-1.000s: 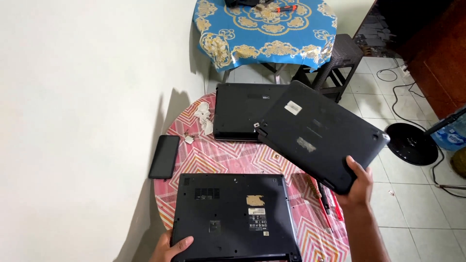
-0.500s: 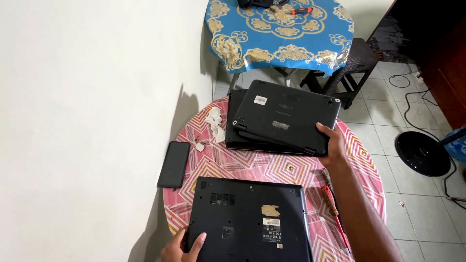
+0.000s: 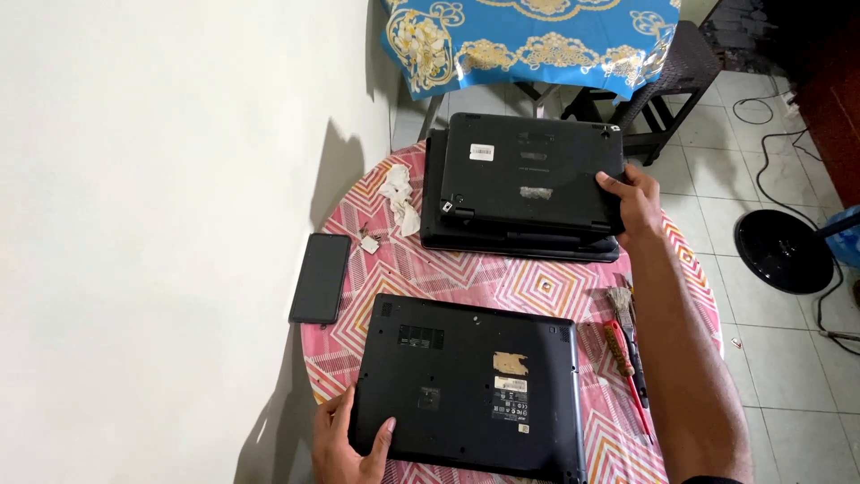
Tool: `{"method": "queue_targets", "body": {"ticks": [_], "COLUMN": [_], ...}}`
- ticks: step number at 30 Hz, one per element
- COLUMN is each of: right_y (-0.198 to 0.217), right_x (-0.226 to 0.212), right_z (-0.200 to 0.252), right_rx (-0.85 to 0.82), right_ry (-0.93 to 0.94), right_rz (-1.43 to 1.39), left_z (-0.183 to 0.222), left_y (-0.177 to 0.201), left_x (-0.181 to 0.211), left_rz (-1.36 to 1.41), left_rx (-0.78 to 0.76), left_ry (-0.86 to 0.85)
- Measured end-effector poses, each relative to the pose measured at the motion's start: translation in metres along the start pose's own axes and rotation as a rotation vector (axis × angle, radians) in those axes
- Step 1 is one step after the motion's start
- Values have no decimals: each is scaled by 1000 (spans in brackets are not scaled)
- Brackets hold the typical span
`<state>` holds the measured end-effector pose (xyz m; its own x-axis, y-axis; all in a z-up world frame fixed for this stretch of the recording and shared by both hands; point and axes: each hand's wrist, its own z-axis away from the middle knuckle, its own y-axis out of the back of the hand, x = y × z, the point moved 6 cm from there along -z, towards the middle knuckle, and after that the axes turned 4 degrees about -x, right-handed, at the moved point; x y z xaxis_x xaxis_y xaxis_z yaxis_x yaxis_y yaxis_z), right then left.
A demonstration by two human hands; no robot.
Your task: The person is using a manual screwdriver to remove several screws from the bottom panel of a laptop to disassemble it.
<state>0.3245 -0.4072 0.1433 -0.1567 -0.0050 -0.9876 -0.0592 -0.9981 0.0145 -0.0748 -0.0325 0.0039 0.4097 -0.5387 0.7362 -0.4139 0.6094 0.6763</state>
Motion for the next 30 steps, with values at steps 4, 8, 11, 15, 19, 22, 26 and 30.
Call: {"method": "queue_targets", "body": {"ticks": [4,8,11,15,19,22,26,30], "right_y": [12,17,30,20,15,17,23,26], "right_x": [12,13,9,-3,-6,-8,15,50], "right_z": [-16,-17,-9,15,46,91,178,259], "right_rx": [28,77,212,60,-16,-7,-51,-20], "right_ry": [125,178,317,324,324,411,424,465], "right_rz": [127,232,379,422,430,610,764,917], "left_z": [2,6,10,15,18,10,-6,-26], "left_y": [0,0,1,3,4,10,13,10], "left_x": [13,25,33,46,44,49,57,70], "left_rz": [51,60,34,73,0,111,85,97], "left_rx": [-105,-151,-100,1,13,-55,-96,-138], "left_ry": [-36,8,-1,16,4,-57,-183,-181]}}
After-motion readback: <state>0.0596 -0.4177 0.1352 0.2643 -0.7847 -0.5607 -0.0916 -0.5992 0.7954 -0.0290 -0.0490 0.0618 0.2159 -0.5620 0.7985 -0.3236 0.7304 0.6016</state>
